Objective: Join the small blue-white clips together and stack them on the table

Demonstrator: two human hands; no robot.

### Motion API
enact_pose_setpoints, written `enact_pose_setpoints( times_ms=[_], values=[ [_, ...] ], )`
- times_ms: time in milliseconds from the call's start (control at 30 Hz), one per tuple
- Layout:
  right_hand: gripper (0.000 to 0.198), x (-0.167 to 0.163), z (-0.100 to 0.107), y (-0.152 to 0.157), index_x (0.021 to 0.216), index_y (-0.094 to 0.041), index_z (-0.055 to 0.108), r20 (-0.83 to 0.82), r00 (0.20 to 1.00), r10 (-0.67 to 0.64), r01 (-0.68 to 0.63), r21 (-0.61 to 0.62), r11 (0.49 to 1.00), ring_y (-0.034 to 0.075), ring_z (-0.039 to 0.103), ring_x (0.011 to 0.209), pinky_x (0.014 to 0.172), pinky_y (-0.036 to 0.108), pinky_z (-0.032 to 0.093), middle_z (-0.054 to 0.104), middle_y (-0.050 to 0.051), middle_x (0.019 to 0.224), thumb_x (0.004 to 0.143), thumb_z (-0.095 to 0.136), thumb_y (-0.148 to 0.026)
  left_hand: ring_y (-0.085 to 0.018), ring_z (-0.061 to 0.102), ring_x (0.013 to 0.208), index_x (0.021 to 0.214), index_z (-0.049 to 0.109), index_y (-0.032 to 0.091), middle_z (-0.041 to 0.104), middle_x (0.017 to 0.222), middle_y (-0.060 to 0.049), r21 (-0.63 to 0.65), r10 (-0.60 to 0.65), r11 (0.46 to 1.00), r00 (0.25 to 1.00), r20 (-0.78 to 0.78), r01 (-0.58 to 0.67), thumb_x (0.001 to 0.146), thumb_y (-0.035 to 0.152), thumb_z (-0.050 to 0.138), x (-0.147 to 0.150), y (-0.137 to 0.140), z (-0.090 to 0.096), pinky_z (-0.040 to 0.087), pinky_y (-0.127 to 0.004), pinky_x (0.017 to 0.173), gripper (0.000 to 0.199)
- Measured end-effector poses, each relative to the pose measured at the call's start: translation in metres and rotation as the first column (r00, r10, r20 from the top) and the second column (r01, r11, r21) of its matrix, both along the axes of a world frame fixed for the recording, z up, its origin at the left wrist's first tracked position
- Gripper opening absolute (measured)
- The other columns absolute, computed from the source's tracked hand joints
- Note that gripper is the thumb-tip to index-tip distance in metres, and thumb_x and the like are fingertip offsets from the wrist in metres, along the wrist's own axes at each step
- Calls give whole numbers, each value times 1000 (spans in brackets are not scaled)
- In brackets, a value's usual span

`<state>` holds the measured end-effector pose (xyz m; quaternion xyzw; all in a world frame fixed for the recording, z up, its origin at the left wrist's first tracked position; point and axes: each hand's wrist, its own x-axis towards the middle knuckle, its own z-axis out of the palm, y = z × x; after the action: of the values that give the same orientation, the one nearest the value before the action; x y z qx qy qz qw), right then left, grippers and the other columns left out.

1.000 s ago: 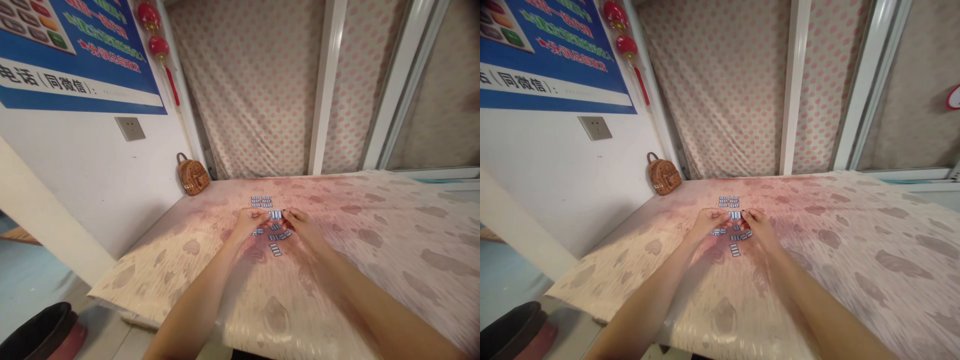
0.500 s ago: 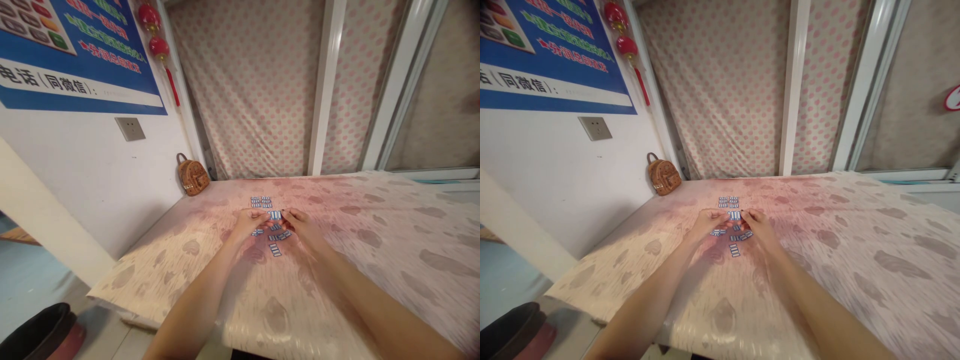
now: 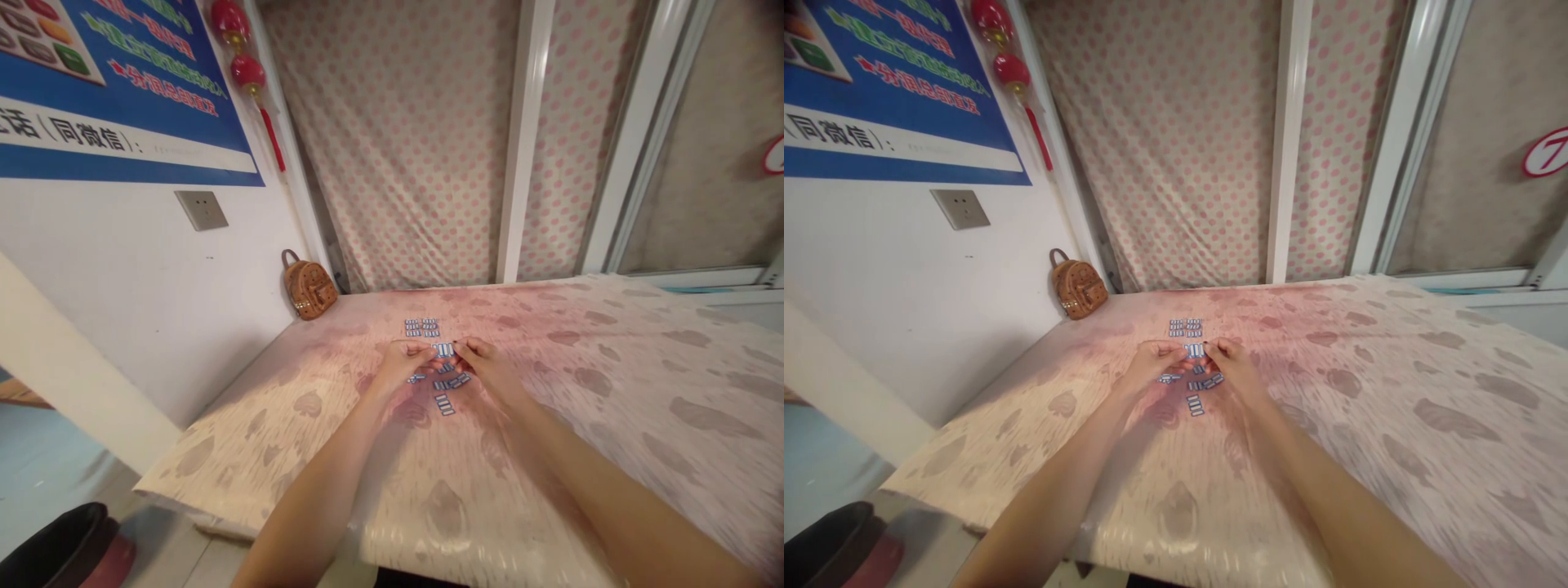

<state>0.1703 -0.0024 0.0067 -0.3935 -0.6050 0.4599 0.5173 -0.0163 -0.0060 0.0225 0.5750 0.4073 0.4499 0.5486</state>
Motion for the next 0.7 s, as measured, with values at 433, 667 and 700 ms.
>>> enact_pose_setpoints(
  times_ms=[433,667,700],
  values=[
    [25,3,-11,8,74,-20,59,76,995,-58,54,57,997,14,59,60,64,29,49,65,1,69,84,56,-43,-17,71,71,85,73,10,75,80,-10,-24,136,990,991,-3,-136,78,32,77,-4,1,6,56,-26,69,24],
    [27,11,-32,17,96,-22,64,577,769,-276,105,312,944,18,64,93,85,31,47,69,6,101,78,50,-8,-16,70,65,76,72,12,73,71,-7,46,337,940,941,2,-337,81,17,68,-11,13,-6,54,-22,59,8],
    [30,9,-33,18,99,-22,64,609,748,-266,65,331,941,19,63,99,89,31,46,68,7,107,77,50,-6,-16,70,65,75,72,13,73,71,-7,59,343,938,939,-3,-342,81,16,66,-12,15,-8,54,-23,59,9]
  ],
)
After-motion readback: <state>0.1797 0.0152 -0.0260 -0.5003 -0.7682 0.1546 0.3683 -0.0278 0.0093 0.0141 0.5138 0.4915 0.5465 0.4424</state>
